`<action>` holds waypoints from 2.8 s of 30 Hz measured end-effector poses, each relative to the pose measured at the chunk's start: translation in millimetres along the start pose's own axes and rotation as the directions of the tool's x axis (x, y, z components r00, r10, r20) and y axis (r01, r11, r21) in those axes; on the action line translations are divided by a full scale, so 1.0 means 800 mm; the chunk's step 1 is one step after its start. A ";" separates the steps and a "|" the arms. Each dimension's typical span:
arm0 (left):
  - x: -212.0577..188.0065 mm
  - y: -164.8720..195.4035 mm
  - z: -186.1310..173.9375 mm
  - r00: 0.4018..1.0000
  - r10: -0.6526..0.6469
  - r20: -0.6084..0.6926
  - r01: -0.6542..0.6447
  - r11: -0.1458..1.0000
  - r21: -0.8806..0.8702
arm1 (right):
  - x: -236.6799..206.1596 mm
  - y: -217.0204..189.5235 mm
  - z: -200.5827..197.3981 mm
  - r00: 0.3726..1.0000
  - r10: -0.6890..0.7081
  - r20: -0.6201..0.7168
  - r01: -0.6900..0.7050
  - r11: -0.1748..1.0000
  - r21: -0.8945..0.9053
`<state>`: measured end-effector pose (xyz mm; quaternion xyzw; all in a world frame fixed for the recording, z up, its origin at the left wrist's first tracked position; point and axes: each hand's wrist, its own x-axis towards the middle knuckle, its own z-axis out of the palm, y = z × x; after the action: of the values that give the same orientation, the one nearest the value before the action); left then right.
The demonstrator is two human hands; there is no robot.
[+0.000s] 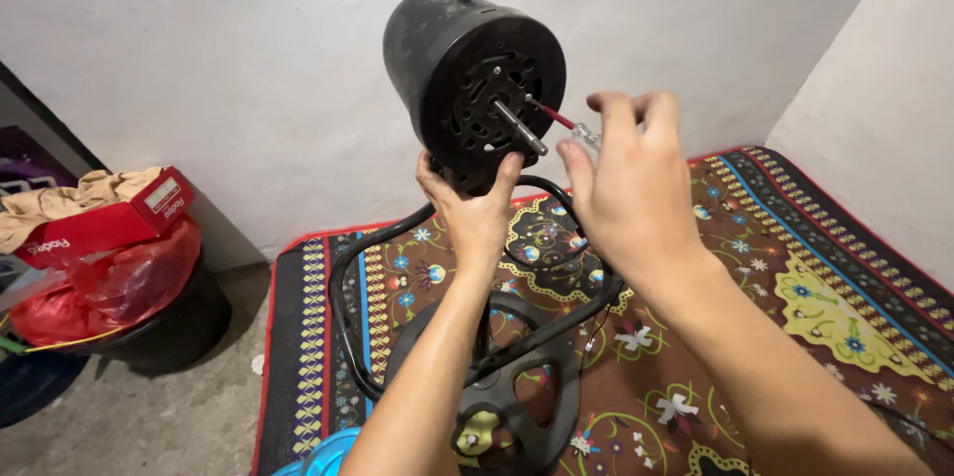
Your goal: The person uses a screwdriver to unscrew the rear housing of a pedestal fan motor, removes the blade and other front components, and sets the detached parts, including the blade, guard, and knobs, on the floor beside them.
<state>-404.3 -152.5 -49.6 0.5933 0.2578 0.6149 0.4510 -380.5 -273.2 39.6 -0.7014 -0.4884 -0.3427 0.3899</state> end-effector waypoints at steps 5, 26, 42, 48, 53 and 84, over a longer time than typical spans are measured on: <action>0.001 -0.002 0.000 1.000 0.005 0.005 -0.005 1.000 0.002 | -0.001 0.005 0.000 0.999 -0.039 0.029 0.040 0.999 -0.017; 0.001 0.005 0.000 1.000 0.016 -0.009 -0.015 0.999 0.028 | 0.021 0.033 0.013 0.741 0.474 0.475 -0.613 0.766 0.193; -0.005 0.010 -0.005 0.999 0.039 -0.006 -0.038 0.999 0.003 | 0.013 0.035 0.013 0.665 0.447 0.598 -0.695 0.664 0.277; -0.005 0.008 -0.009 1.000 0.023 -0.007 -0.023 1.000 0.015 | 0.014 0.038 0.014 0.726 0.375 0.576 -0.554 0.815 0.167; -0.002 0.003 -0.009 0.999 0.039 -0.002 -0.039 0.999 0.024 | 0.001 0.027 0.009 0.944 -0.166 0.285 0.255 0.917 -0.308; -0.004 0.002 -0.007 0.999 0.037 -0.003 -0.037 0.999 0.001 | 0.003 0.013 -0.001 0.997 -0.009 0.080 0.018 0.994 -0.112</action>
<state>-410.5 -155.1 -50.7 0.5974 0.2477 0.6240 0.4386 -369.7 -275.1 39.8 -0.7322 -0.4881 -0.3440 0.3275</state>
